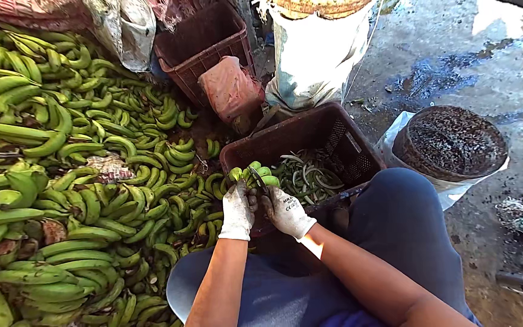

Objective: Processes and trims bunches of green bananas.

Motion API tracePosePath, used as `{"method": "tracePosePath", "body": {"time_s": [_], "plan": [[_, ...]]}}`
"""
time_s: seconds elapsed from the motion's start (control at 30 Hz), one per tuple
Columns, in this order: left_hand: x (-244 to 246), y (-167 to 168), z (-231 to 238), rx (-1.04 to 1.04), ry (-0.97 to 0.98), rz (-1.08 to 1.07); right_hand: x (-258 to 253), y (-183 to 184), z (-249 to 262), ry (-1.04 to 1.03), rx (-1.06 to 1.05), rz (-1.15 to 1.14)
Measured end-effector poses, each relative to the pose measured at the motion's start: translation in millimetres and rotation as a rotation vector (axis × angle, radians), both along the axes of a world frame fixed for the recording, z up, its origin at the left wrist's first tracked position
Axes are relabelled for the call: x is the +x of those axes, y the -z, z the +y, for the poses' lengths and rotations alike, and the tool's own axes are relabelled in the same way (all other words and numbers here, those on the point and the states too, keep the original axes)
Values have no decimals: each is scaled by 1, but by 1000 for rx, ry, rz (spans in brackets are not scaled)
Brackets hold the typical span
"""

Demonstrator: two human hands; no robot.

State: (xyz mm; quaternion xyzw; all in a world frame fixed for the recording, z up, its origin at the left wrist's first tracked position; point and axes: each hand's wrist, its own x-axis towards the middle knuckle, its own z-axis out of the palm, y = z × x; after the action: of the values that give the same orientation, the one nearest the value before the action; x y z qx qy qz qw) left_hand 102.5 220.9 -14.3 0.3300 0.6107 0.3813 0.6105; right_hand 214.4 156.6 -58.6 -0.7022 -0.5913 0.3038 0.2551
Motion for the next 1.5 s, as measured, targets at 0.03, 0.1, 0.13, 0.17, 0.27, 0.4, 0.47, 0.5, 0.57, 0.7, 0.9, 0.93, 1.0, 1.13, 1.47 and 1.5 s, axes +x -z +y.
{"method": "tracePosePath", "body": {"time_s": [0.03, 0.1, 0.13, 0.17, 0.27, 0.4, 0.47, 0.5, 0.57, 0.7, 0.9, 0.93, 1.0, 1.13, 1.47, 1.5], "plan": [[-2, 0, 0, 6, 10, 20, 4, -6, 1, -40, -30, -18], [-5, -1, -1, 6, 14, 26, 9, -12, 2, -86, -45, -40], [-6, -2, -1, -5, 12, 5, 8, -9, 1, -84, -23, -41], [-7, -4, -2, -27, 8, -30, 6, -1, 0, -68, 23, -32], [-6, -10, -2, -84, 4, -126, 3, 23, 3, -22, 181, 26], [-8, -2, -4, 26, 35, 11, 6, -5, 1, -57, -44, 53], [-9, -2, -5, 33, 58, 44, 8, -23, -1, -79, -121, -10], [-8, -3, -5, -1, 48, 17, 7, -21, -2, -74, -102, -43], [-6, -3, -6, -80, 17, -57, 1, 3, -5, -29, 14, -41], [-6, 0, -4, 22, 67, 25, 12, -9, 1, -62, -71, 53], [-4, 7, -3, -9, 82, 16, 10, -7, -3, -41, -98, 21], [-3, 7, -2, -19, 70, 18, 10, -6, -2, -32, -115, 73], [-4, 7, -4, 16, 73, 84, 14, -17, 0, -51, -178, 149], [-3, 8, -9, 87, 117, 175, 12, -33, -6, -57, -241, 78], [4, 12, -6, 63, 140, 224, 11, -25, -8, -27, -255, 46], [4, 12, -5, 61, 150, 210, 11, -21, -6, -18, -239, 53]]}}
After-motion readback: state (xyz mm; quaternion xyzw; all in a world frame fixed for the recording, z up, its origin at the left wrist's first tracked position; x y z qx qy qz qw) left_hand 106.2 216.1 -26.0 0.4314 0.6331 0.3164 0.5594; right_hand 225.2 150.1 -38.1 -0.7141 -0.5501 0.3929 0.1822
